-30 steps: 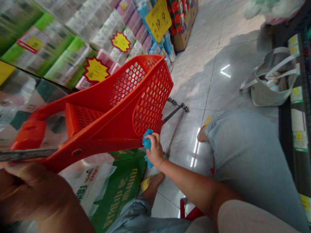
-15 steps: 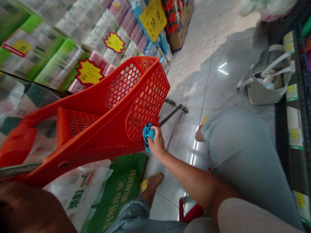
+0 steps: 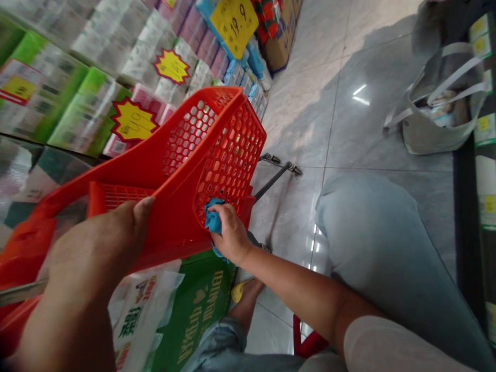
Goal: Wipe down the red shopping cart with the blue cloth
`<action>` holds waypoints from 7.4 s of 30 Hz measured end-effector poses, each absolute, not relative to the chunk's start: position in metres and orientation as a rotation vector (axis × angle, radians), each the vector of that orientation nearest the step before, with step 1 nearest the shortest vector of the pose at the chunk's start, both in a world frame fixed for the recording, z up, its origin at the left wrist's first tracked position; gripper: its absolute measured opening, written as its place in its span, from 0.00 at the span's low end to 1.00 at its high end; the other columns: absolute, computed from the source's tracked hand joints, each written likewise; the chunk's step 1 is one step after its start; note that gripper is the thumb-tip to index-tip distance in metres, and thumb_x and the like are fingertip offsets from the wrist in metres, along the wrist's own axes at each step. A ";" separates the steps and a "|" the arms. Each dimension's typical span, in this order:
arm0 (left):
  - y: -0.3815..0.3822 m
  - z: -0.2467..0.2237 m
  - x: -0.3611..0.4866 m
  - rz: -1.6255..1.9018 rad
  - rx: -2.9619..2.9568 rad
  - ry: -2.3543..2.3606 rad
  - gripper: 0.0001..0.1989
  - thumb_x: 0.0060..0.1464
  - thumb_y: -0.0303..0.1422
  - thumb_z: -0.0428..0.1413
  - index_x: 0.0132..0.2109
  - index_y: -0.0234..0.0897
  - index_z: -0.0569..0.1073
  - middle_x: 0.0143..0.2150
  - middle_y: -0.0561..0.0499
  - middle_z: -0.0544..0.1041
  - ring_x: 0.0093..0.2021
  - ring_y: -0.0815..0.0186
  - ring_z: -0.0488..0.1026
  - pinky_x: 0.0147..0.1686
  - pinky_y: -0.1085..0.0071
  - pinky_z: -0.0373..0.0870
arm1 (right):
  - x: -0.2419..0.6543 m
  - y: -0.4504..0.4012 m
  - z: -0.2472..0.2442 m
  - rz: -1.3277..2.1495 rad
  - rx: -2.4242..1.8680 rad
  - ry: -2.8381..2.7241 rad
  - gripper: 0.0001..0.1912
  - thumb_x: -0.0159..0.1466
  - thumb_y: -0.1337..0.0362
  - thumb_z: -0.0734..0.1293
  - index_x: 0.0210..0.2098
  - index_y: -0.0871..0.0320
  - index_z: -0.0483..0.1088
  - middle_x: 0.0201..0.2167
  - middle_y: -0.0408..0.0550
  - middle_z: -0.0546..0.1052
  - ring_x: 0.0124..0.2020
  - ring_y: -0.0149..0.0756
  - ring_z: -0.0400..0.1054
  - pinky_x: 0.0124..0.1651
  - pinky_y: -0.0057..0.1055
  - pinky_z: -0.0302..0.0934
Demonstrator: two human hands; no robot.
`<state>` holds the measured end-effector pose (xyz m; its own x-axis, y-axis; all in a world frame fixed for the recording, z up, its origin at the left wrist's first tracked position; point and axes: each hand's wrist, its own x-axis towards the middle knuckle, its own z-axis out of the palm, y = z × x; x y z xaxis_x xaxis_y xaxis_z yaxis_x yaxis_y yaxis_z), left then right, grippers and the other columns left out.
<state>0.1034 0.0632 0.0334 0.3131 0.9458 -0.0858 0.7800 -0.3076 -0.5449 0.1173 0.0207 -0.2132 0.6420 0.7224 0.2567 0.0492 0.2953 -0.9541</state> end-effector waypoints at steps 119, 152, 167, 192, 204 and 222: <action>0.086 -0.011 0.178 0.418 -2.388 -1.346 0.38 0.67 0.49 0.28 0.44 0.39 0.81 0.35 0.36 0.82 0.38 0.48 0.80 0.35 0.61 0.69 | 0.250 0.059 -0.165 0.080 -1.145 -1.019 0.21 0.60 0.74 0.60 0.52 0.53 0.63 0.48 0.51 0.69 0.53 0.38 0.66 0.60 0.39 0.64; 0.067 -0.022 0.158 0.313 -2.291 -1.314 0.35 0.68 0.49 0.29 0.40 0.41 0.78 0.33 0.42 0.82 0.33 0.51 0.79 0.27 0.67 0.55 | 0.232 0.066 -0.261 0.311 -1.438 -0.185 0.18 0.57 0.68 0.58 0.47 0.55 0.58 0.43 0.52 0.70 0.45 0.41 0.66 0.57 0.49 0.61; 0.037 -0.026 0.128 0.207 -2.326 -1.144 0.30 0.69 0.47 0.34 0.34 0.39 0.75 0.30 0.45 0.80 0.30 0.56 0.78 0.25 0.68 0.43 | 0.272 0.029 -0.166 0.238 -1.357 -0.360 0.19 0.55 0.66 0.62 0.47 0.53 0.64 0.48 0.51 0.72 0.51 0.40 0.67 0.61 0.42 0.59; 0.014 -0.030 0.109 -0.049 -2.233 -1.070 0.29 0.70 0.40 0.34 0.35 0.37 0.76 0.21 0.46 0.75 0.22 0.63 0.72 0.24 0.68 0.47 | 0.261 -0.043 -0.098 -0.107 -1.460 -1.652 0.23 0.61 0.73 0.62 0.56 0.57 0.67 0.53 0.52 0.73 0.47 0.42 0.66 0.50 0.41 0.66; 0.002 -0.026 0.107 -0.109 -2.262 -1.040 0.27 0.69 0.38 0.36 0.30 0.39 0.75 0.21 0.47 0.74 0.25 0.64 0.72 0.25 0.67 0.48 | 0.322 -0.043 -0.135 -0.029 -1.619 -1.131 0.29 0.52 0.75 0.62 0.52 0.50 0.67 0.52 0.50 0.67 0.51 0.44 0.67 0.53 0.41 0.66; 0.015 -0.055 0.244 0.134 -2.550 -1.267 0.31 0.69 0.46 0.32 0.44 0.35 0.76 0.35 0.40 0.81 0.37 0.55 0.79 0.29 0.69 0.60 | 0.313 -0.016 -0.216 0.446 -1.493 -0.398 0.12 0.49 0.67 0.60 0.34 0.53 0.63 0.25 0.38 0.70 0.28 0.36 0.65 0.40 0.37 0.67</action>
<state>0.2438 0.0145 -0.0550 0.6091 0.7918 0.0456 0.7649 -0.5712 -0.2979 0.3130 -0.0161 -0.2163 0.8567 0.5155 -0.0193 -0.0384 0.0263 -0.9989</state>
